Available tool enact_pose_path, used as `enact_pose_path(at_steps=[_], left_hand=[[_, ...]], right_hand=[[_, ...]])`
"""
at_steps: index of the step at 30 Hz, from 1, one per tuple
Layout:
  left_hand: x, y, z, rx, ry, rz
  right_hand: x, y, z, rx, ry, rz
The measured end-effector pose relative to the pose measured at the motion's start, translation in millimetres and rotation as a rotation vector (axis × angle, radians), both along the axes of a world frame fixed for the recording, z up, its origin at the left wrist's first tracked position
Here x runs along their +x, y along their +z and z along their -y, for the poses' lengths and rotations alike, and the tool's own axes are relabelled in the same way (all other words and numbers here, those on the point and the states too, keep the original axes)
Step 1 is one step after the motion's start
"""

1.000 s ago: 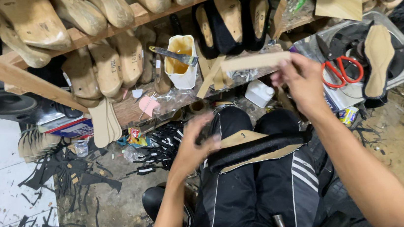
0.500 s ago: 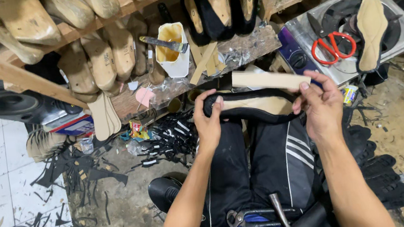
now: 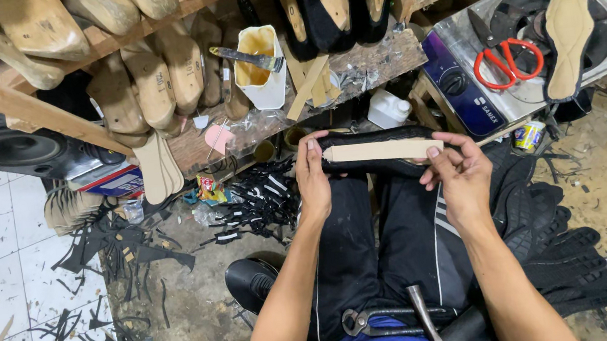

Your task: The person sits on a low stool and assembles a black fabric flat shoe. They fit the upper over a wooden shoe last, press the insole into place, hammer the sole edge, trim excess material with red-handled scissors, and use pincers to pull and secure the upper edges around the last.

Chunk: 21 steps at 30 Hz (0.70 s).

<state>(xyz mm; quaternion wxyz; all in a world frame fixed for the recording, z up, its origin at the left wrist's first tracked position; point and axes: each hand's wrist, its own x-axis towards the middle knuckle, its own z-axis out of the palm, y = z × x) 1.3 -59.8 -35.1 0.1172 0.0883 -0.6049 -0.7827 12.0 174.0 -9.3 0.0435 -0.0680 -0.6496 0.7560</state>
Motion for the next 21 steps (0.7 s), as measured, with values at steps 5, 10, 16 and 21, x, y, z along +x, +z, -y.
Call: enact_pose_path(at_steps=[5, 10, 16, 21], left_hand=[[0, -1, 0, 0.056, -0.031, 0.012], [4, 3, 7, -0.102, -0.035, 0.017], [41, 39, 1, -1.125, -0.052, -0.371], [41, 61, -12, -1.452, -0.315, -0.520]], right_hand=[[-2, -5, 1, 0.020, 0.005, -0.008], [-4, -3, -9, -0.131, -0.008, 0.022], [-52, 20, -32, 0.015, 0.005, -0.010], [-148, 12, -1, 0.049, 0.182, 0.065]])
